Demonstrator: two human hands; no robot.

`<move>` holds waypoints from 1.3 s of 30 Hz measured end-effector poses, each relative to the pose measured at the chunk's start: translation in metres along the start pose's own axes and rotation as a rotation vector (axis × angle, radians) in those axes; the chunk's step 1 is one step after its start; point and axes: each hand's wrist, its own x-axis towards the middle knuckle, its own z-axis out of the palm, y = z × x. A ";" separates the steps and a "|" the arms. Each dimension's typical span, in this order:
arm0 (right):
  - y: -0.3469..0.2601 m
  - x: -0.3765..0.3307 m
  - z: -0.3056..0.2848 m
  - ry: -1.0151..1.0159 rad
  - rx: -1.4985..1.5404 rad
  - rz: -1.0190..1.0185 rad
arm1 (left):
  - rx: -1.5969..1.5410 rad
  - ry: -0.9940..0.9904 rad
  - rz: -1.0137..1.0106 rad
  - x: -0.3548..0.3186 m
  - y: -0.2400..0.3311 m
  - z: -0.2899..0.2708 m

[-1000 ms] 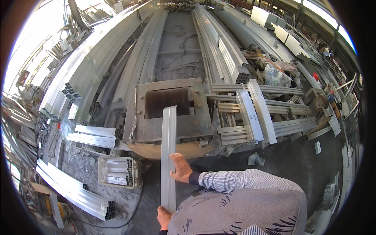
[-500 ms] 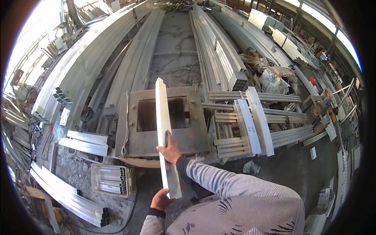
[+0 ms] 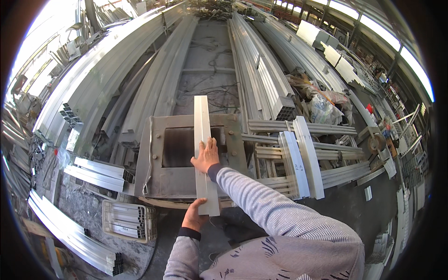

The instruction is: The person repeatedly picks up long metal profiles, places them into a machine slot, and removes them without visible cutting or finishing. The person handles the profiles one at a time and stacks them nearby after each cycle.

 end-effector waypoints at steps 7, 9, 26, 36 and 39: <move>-0.001 0.008 0.017 -0.031 -0.052 -0.068 | 0.097 0.118 0.022 0.005 0.013 -0.011; -0.005 -0.009 0.021 -0.025 -0.084 -0.078 | 0.130 0.127 0.072 -0.011 0.001 -0.017; -0.053 -0.173 0.027 -0.125 0.020 -0.089 | 0.044 0.042 -0.058 -0.111 -0.100 -0.145; -0.072 -0.242 0.040 -0.215 0.037 -0.144 | 0.106 0.109 -0.060 -0.188 -0.131 -0.189; -0.073 -0.262 0.040 -0.268 0.034 -0.165 | 0.042 0.198 -0.137 -0.205 -0.140 -0.200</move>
